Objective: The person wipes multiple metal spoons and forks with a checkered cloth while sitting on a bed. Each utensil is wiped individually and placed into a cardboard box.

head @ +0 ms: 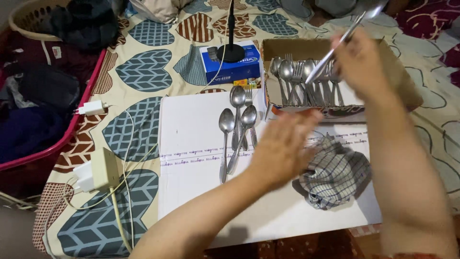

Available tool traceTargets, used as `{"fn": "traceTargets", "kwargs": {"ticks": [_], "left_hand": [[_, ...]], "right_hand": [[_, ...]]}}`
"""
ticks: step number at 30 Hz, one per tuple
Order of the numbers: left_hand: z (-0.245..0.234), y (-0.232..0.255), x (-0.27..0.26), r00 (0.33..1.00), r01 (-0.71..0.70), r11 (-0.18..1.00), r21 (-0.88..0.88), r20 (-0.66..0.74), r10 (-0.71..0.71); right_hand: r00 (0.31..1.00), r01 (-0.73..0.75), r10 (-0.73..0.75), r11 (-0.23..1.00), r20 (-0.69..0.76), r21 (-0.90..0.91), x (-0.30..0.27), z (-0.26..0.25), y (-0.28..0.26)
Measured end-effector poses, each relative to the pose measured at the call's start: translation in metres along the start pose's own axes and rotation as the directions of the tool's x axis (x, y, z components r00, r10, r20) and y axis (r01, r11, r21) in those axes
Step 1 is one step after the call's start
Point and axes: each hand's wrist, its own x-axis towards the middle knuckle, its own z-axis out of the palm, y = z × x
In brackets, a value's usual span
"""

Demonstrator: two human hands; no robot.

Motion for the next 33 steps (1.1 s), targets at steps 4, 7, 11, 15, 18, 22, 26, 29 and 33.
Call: {"fn": "traceTargets", "kwargs": {"ticks": [4, 7, 11, 15, 18, 22, 26, 29, 33], "left_hand": [[0.029, 0.028, -0.027, 0.894, -0.391, 0.869, -0.303, 0.101, 0.437], [0.06, 0.029, -0.048, 0.852, -0.424, 0.867, -0.263, 0.209, 0.48], [0.079, 0.024, -0.058, 0.879, -0.347, 0.876, -0.334, 0.21, 0.428], [0.076, 0.024, -0.057, 0.889, -0.329, 0.87, -0.367, 0.19, 0.416], [0.074, 0.025, -0.055, 0.892, -0.327, 0.873, -0.361, 0.186, 0.411], [0.079, 0.024, -0.057, 0.893, -0.301, 0.868, -0.395, 0.202, 0.402], [0.08, 0.025, -0.058, 0.886, -0.287, 0.869, -0.404, 0.233, 0.401], [0.078, 0.025, -0.057, 0.893, -0.31, 0.861, -0.402, 0.188, 0.409], [0.075, 0.024, -0.054, 0.891, -0.323, 0.862, -0.39, 0.182, 0.417]], "right_hand": [[0.999, 0.03, -0.031, 0.998, -0.016, -0.056, 0.034, -0.011, 0.004], [0.983, -0.075, 0.114, 0.965, 0.143, -0.251, 0.023, -0.004, -0.018], [0.926, 0.002, 0.2, 0.846, 0.321, -0.534, 0.033, 0.012, -0.006], [0.919, -0.044, 0.179, 0.932, 0.352, -0.359, 0.057, 0.029, 0.035], [0.936, 0.006, 0.157, 0.889, 0.316, -0.458, 0.075, 0.037, 0.065], [0.943, -0.02, 0.179, 0.873, 0.282, -0.487, 0.082, 0.043, 0.082], [0.928, -0.087, 0.276, 0.812, 0.249, -0.577, 0.074, 0.045, 0.068], [0.935, -0.039, 0.223, 0.837, 0.275, -0.546, 0.091, 0.048, 0.104], [0.925, -0.105, 0.285, 0.827, 0.25, -0.552, 0.076, 0.048, 0.077]]}}
